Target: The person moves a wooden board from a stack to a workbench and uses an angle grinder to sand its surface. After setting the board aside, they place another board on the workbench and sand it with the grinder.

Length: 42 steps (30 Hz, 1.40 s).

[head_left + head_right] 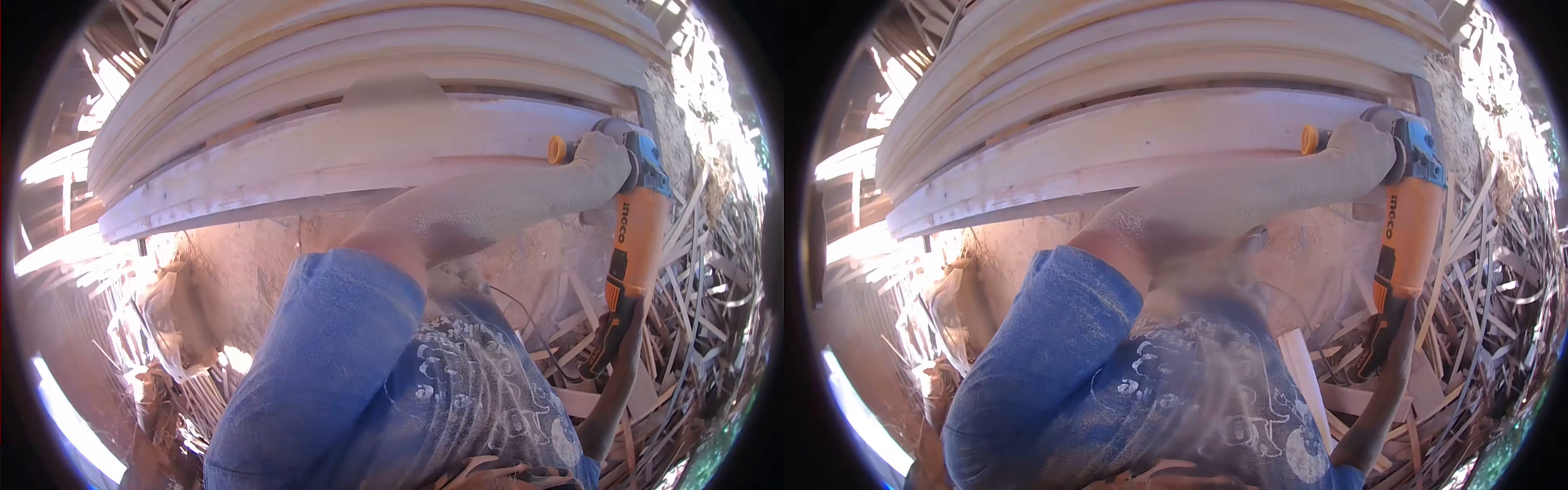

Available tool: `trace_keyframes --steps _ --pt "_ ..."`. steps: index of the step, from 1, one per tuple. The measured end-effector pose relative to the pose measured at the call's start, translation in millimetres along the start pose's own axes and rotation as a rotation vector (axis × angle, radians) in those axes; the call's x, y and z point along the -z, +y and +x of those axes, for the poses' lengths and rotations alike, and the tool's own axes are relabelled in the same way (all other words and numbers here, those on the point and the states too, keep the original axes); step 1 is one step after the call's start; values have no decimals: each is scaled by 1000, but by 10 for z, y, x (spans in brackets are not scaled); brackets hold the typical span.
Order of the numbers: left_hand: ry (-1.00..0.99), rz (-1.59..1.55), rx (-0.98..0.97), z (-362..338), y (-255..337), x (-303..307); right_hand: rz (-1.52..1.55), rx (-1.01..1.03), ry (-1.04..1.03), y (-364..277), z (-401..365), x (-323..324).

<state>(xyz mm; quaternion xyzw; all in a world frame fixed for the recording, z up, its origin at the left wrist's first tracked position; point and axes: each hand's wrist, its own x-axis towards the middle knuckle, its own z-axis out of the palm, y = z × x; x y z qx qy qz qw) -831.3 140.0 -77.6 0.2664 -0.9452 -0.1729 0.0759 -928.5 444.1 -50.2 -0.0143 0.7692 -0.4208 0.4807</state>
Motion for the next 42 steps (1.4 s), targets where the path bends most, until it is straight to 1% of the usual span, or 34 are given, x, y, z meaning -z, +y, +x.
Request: trace_keyframes --steps 2,4,6,8,10,12,13,15,17,18,19,21,22,24,25,28,29,31,33,34,35,36,37,38,40,42 --pt "68 29 7 -414 -263 114 -44 8 -58 -39 -176 -319" --pt "-124 -102 94 -980 -621 512 -80 -3 -53 289 -64 -431" --pt "-124 -112 219 -1610 -951 743 -139 44 -164 299 -143 -755" --pt "-131 -129 339 -2255 -1286 917 -239 140 -364 167 -483 -1449" --pt "-97 -105 408 -2816 -1627 1058 -354 240 -484 169 -639 -1972" --pt "-119 -122 562 -3213 -1894 1196 -478 292 -539 130 -756 -2434" --pt "-89 -96 600 -3399 -2016 1266 -534 288 -550 70 -849 -2673" --pt "-34 -45 681 -3759 -2221 1391 -602 343 -600 68 -921 -3059" --pt "37 -108 775 -4053 -2430 1513 -615 474 -675 161 -864 -3394" --pt "67 -142 819 -4188 -2515 1555 -628 409 -709 123 -924 -3558" --pt "94 -110 831 -4325 -2589 1591 -635 343 -739 54 -1023 -3730" --pt "119 -53 860 -4587 -2731 1641 -642 290 -806 -48 -1140 -4035" --pt "119 -27 882 -4708 -2798 1658 -655 307 -821 -41 -1137 -4149" --pt "132 -89 919 -4882 -2906 1696 -686 338 -826 23 -1091 -4352" --pt "130 -103 889 -4909 -2928 1710 -711 349 -820 63 -1066 -4375" --pt "113 -155 805 -4835 -2919 1716 -880 258 -754 -147 -1207 -4291" --pt "89 -195 764 -4710 -2875 1690 -798 253 -722 -132 -1201 -4192" --pt "47 -278 695 -4405 -2679 1587 -647 245 -664 -29 -1255 -3745" --pt "-318 -143 626 -3905 -2431 1460 -538 244 -535 132 -1335 -3290" --pt "-356 -182 515 -3600 -2240 1571 -489 236 -473 229 -1360 -3041" --pt "-192 -225 287 -3487 -2256 1215 -417 214 -402 376 -1348 -2808" --pt "-198 -443 246 -3224 -2146 1229 -343 197 -331 519 -1334 -2576" --pt "-166 -320 193 -2947 -2028 1140 -240 156 -270 600 -1316 -2456" --pt "-144 -277 85 -2688 -1947 967 -135 122 -206 681 -1295 -2338" --pt "-222 -193 32 -2203 -1768 1022 15 21 -146 710 -1226 -2228" --pt "-185 -108 -28 -1906 -1711 924 93 -43 -118 702 -1154 -2174"
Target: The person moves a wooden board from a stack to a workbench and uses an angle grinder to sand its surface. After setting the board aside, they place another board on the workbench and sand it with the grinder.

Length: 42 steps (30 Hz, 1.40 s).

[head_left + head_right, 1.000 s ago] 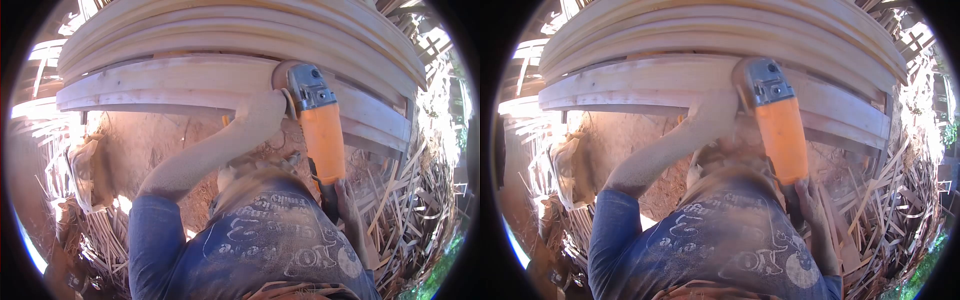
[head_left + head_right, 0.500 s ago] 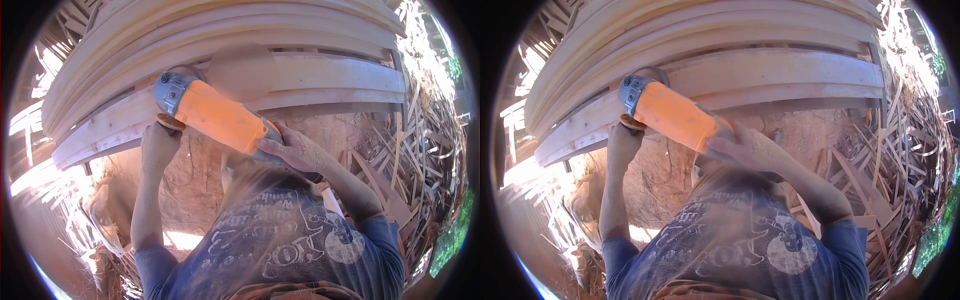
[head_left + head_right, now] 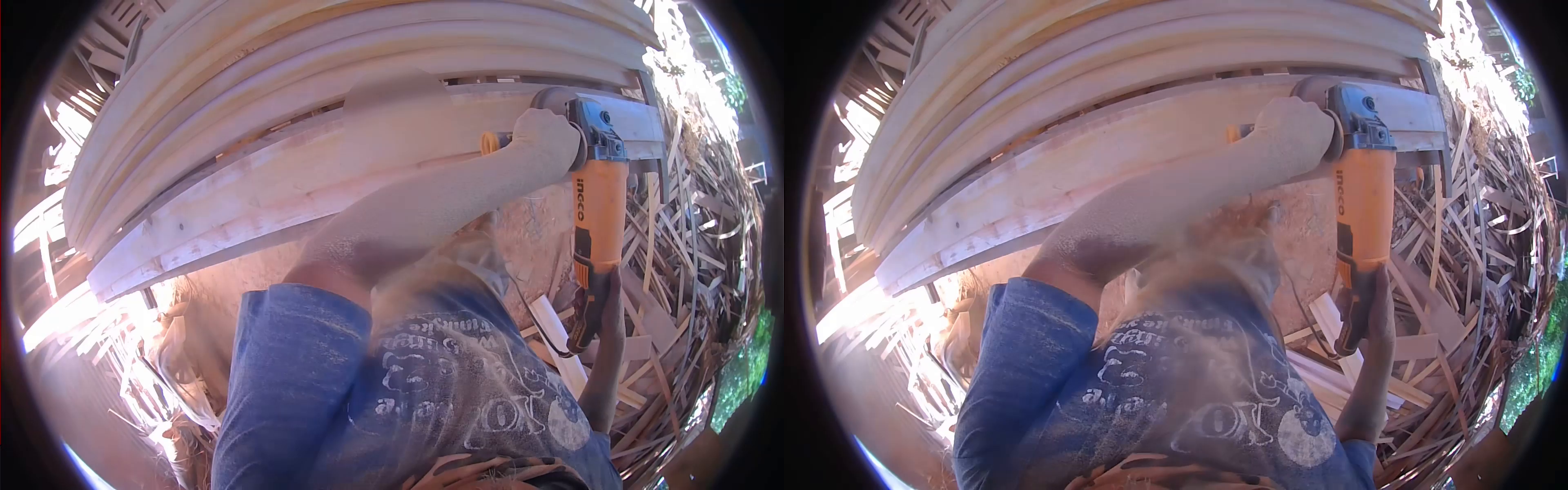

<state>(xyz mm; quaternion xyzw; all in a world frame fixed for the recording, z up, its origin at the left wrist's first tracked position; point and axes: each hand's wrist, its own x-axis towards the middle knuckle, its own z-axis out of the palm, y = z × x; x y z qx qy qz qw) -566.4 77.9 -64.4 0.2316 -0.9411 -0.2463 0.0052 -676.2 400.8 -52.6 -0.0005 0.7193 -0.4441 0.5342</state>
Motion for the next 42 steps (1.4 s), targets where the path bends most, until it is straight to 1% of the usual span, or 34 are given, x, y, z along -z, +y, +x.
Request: trace_keyframes --steps 1,3,5,6,7,8,9,10,11,12,13,16,17,18,19,21,22,25,28,31,32,33,35,38,39,41,42 --pt "18 47 -27 54 -4 -8 15 -15 10 -12 21 -27" --pt "87 -11 -4 -84 -154 -182 37 -42 39 -23 37 -139" --pt "156 -60 -8 -294 -438 -205 -87 20 -6 -98 13 -383" --pt "74 -98 98 -683 -368 220 -216 86 -56 -208 -70 -564" --pt "-59 -54 227 -825 -569 84 -304 135 -120 -247 -62 -696" --pt "-24 -134 257 -1116 -680 116 -388 189 -182 -291 -51 -827" --pt "64 -185 310 -1391 -699 206 -442 220 -272 -326 6 -911" --pt "28 -206 403 -1607 -673 355 -601 229 -309 -411 25 -1009" --pt "187 -246 505 -1822 -683 335 -764 246 -348 -524 67 -1108" --pt "174 -212 593 -1959 -726 332 -798 284 -393 -570 138 -1195" --pt "162 -174 691 -2064 -731 327 -835 314 -428 -619 192 -1238" --pt "184 -193 750 -2070 -576 310 -952 383 -491 -813 271 -1203" --pt "175 -202 757 -1993 -478 309 -954 339 -480 -901 265 -1098" --pt "169 -214 769 -1869 -384 287 -959 295 -473 -1010 256 -982" --pt "177 -224 717 -1720 -295 240 -967 249 -473 -1090 284 -861" --pt "195 -244 622 -1385 -108 118 -911 258 -431 -1141 382 -477" --pt "210 -331 581 -1185 -39 20 -879 259 -409 -1149 426 -236" --pt "-24 -193 561 -273 439 -30 -719 236 -291 -1130 564 559" --pt "-136 -106 354 589 795 -339 -484 55 -199 -1206 642 1317" --pt "-149 -218 135 1439 1310 -426 -205 67 -139 -1131 788 2013" --pt "-189 -289 170 1714 1492 -441 -161 175 -111 -1213 796 2148" --pt "-231 -360 206 1968 1659 -472 -169 165 -82 -1292 811 2311" --pt "-246 -171 57 2591 1963 -629 -191 164 -37 -1459 934 2791" --pt "-330 -152 49 3048 2323 -559 -168 190 1 -1448 1080 3179" --pt "-313 -179 26 3144 2399 -553 -149 177 27 -1454 1089 3261" --pt "-281 -233 -30 3278 2497 -560 -135 98 108 -1466 1131 3355" --pt "-286 -188 -25 3362 2491 -619 -150 38 108 -1590 1131 3385"
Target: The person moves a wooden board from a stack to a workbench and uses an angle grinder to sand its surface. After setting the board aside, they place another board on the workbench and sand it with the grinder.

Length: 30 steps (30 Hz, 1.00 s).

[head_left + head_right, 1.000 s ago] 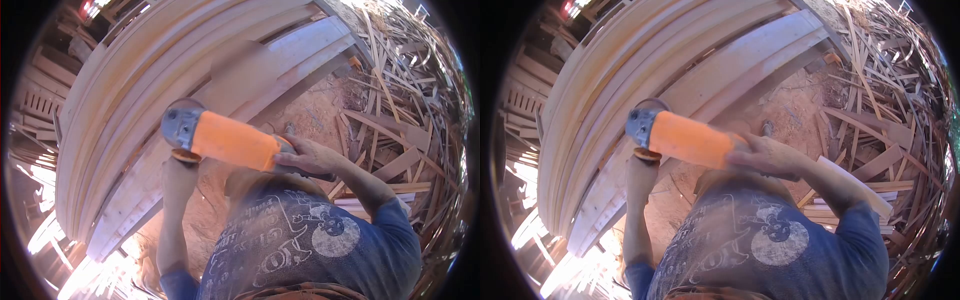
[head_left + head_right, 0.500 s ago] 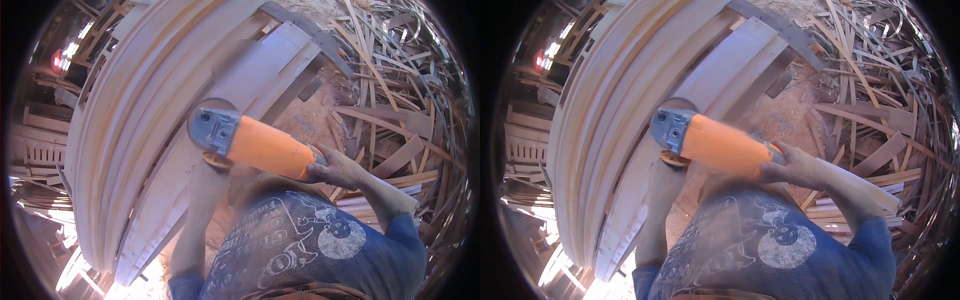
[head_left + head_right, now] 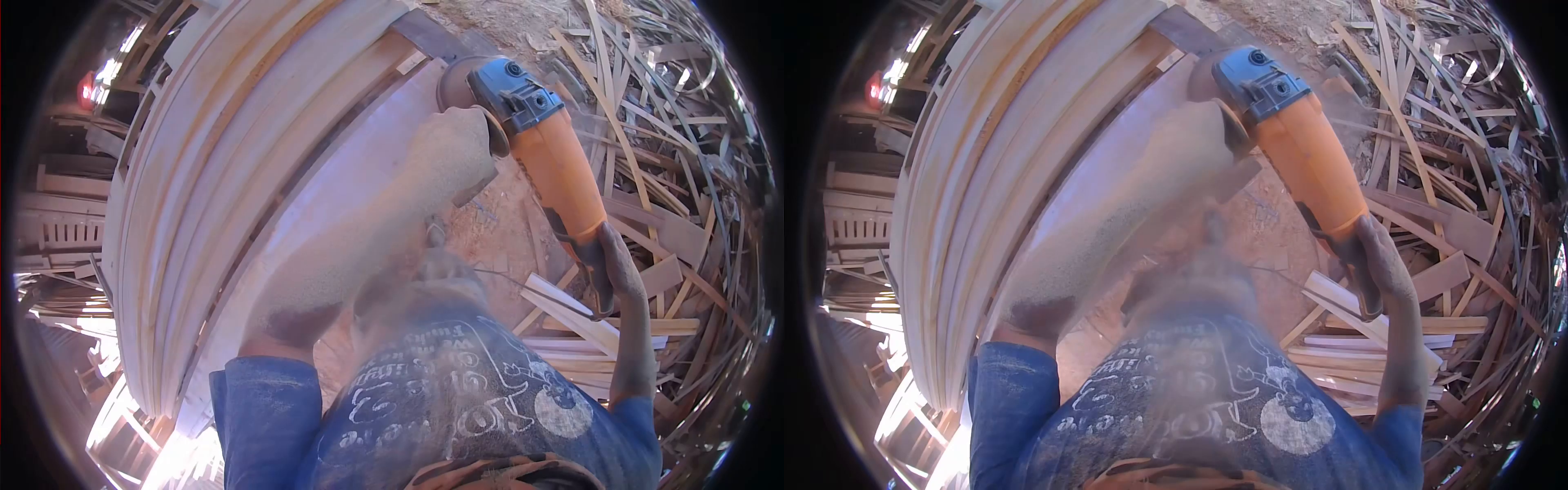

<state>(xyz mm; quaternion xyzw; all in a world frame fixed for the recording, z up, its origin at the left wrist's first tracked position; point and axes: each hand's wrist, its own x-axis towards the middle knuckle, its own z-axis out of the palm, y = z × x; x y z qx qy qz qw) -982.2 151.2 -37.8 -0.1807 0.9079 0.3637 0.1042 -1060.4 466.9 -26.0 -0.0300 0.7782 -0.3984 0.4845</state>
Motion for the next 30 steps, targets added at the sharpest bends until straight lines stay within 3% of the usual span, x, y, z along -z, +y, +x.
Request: trace_keyframes --steps 5,8,9,11,14,16,18,22,25,27,30 --pt "38 85 24 -108 -289 -21 18 137 10 -125 -37 -343" --pt "68 -55 -52 -447 -934 -306 -99 278 -36 3 -86 -658" --pt "79 -152 24 -734 -885 -196 -128 281 -67 10 -132 -760" --pt "105 -87 66 -1352 -945 -60 -168 178 -193 -95 -251 -1052" --pt "137 329 58 -2159 -1451 -161 -351 148 -354 -266 -308 -1421" --pt "258 -108 613 -2474 -1129 -40 -548 234 -414 -300 -192 -1611" --pt "307 -118 595 -2662 -1250 -105 -595 229 -481 -502 -209 -1695" --pt "196 -114 578 -2477 -1134 -88 -583 148 -416 -414 -188 -1531" --pt "89 220 249 -1940 -1200 -337 -361 100 -317 -170 -291 -1103" --pt "6 9 247 -1452 -702 -205 8 37 -269 65 -350 -841" --pt "-67 56 166 -808 -424 -310 37 171 -178 226 -268 -452"
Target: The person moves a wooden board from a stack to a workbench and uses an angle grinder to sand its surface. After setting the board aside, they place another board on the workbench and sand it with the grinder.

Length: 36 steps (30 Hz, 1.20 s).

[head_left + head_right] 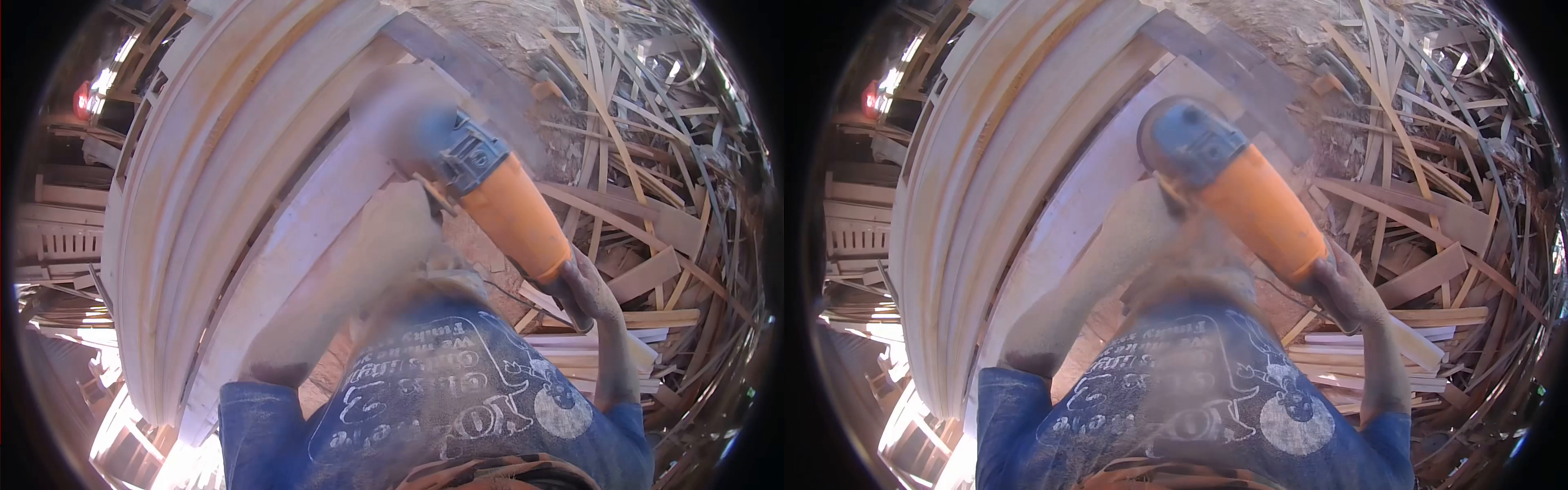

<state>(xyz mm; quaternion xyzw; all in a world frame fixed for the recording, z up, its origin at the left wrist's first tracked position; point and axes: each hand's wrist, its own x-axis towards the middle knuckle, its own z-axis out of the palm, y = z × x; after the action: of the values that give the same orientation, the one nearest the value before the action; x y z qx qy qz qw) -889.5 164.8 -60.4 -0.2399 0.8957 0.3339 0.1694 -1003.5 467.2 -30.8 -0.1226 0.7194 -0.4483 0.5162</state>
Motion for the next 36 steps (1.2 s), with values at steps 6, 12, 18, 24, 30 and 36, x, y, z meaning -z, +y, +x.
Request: trace_keyframes --steps 6,12,18,24,30,36 --pt "23 -86 -173 728 524 312 -48 -147 128 -86 230 584" --pt "101 -17 -166 816 283 585 -142 22 219 -346 533 346" --pt "161 -146 67 -224 -389 467 -197 40 -84 -388 507 -261" --pt "376 -206 179 -1247 -1162 21 -472 6 -308 -741 598 -880" --pt "325 -159 179 -866 -804 205 -420 -113 -254 -930 620 -586" --pt "192 -224 -80 399 32 511 -236 60 10 -586 541 365"
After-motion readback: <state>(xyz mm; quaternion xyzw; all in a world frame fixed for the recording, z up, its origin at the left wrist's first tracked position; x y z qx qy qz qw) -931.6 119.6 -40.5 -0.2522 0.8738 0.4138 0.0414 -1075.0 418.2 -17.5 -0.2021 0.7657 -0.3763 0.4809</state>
